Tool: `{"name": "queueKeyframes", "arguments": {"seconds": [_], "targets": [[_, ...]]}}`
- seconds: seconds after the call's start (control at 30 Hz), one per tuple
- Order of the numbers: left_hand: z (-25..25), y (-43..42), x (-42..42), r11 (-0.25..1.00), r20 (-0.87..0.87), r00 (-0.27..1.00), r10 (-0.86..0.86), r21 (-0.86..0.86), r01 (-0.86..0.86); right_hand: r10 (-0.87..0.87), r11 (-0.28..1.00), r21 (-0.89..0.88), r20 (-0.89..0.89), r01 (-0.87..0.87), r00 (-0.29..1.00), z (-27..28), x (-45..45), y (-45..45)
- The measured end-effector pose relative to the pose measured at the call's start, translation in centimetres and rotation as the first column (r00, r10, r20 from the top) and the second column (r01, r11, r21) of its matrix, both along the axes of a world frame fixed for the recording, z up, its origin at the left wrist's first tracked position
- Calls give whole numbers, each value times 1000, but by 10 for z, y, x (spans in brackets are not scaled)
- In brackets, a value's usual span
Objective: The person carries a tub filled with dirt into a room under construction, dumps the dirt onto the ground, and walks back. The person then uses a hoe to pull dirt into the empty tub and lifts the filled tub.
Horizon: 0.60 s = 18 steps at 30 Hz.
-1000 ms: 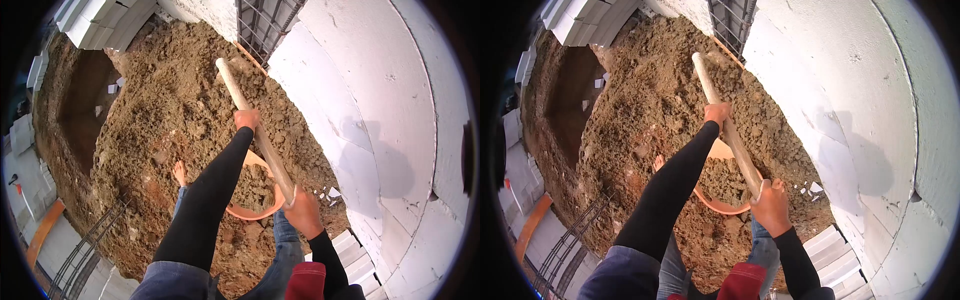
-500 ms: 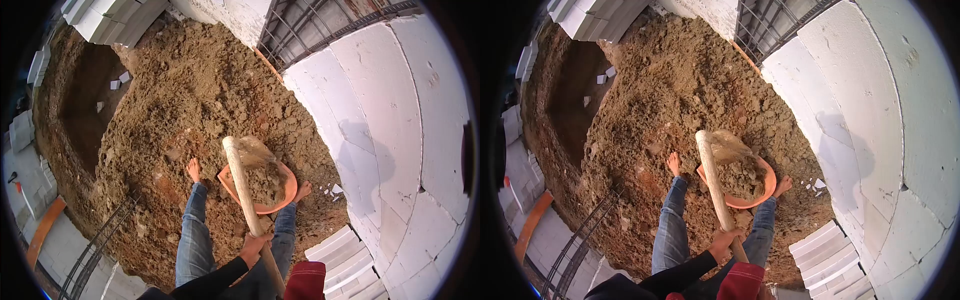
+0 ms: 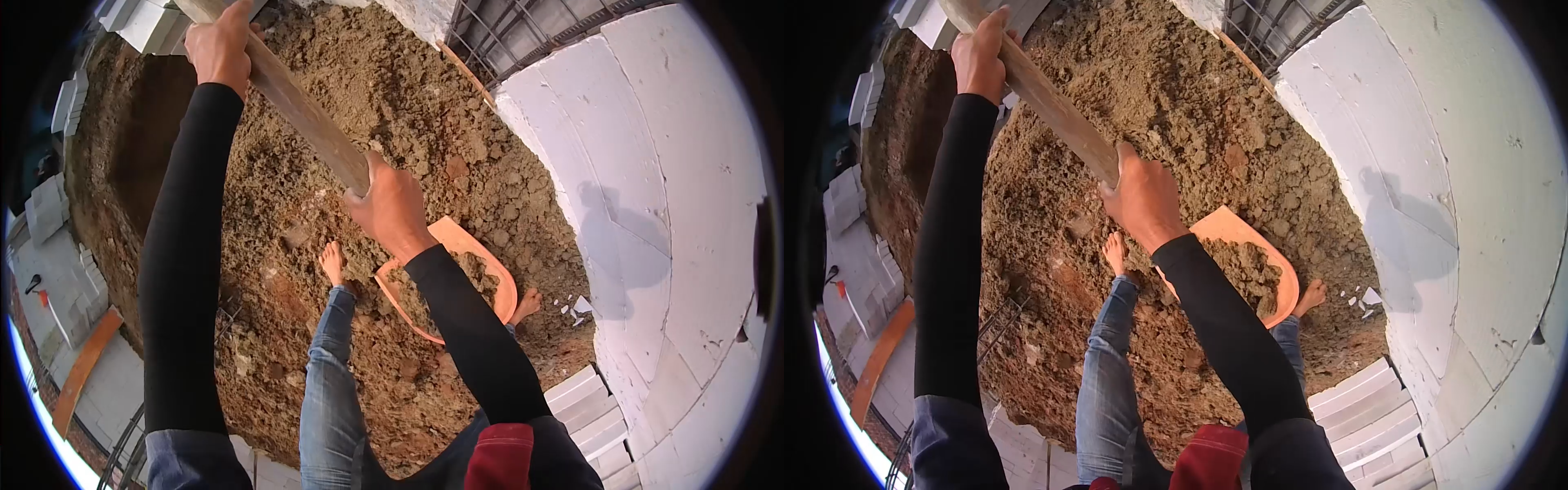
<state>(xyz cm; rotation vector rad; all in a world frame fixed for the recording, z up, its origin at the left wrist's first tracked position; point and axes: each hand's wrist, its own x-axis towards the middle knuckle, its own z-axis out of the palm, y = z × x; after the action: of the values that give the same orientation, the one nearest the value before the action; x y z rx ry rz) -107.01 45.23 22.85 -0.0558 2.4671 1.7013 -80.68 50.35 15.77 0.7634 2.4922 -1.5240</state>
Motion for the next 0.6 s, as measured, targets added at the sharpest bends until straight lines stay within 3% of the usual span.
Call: {"name": "queueKeyframes", "arguments": {"seconds": [0.03, 0.1, 0.13, 0.17, 0.2, 0.23, 0.27, 0.33, 0.4, 0.43, 0.5, 0.6], "targets": [[-26, 5, -6, 992, 4, 999, -54, -111, 54, -7, 1000, -28, 36, 9, 999, -10, 3, 1], [-149, 10, 36, 901, 192, 981, 10, -428, 74, -25, 991, -120, 278, 61, 960, -32, 70, -8], [-226, 0, 85, 735, 247, 969, 2, -657, 166, -22, 992, -110, 335, 62, 942, -37, 121, -27], [-264, -11, 130, 761, 323, 945, -43, -602, 241, -123, 977, -134, 298, 169, 947, -57, 177, -50], [-233, 5, 145, 752, 394, 918, 30, -614, 239, -123, 973, -140, 358, 184, 925, -40, 174, -46], [-213, 8, 130, 795, 510, 860, 4, -524, 307, -104, 966, -180, 397, 188, 912, -9, 152, -50], [-205, 12, 111, 758, 619, 785, -6, -510, 408, -81, 959, -212, 439, 190, 895, 15, 144, -49], [-194, 30, 117, 707, 618, 786, -21, -546, 449, -143, 933, -236, 447, 271, 883, 33, 155, -43], [-185, 46, 149, 619, 530, 836, -144, -611, 494, -162, 903, -286, 465, 321, 870, 53, 173, -39], [-174, 57, 163, 576, 536, 838, -106, -654, 491, -159, 884, -323, 469, 336, 869, 63, 181, -37], [-186, 58, 176, 470, 585, 784, -210, -642, 605, -145, 868, -344, 514, 359, 845, 77, 192, -29], [-202, 21, 199, 597, 706, 690, -160, -487, 637, -180, 953, -168, 349, 251, 920, 62, 242, -46]]}}
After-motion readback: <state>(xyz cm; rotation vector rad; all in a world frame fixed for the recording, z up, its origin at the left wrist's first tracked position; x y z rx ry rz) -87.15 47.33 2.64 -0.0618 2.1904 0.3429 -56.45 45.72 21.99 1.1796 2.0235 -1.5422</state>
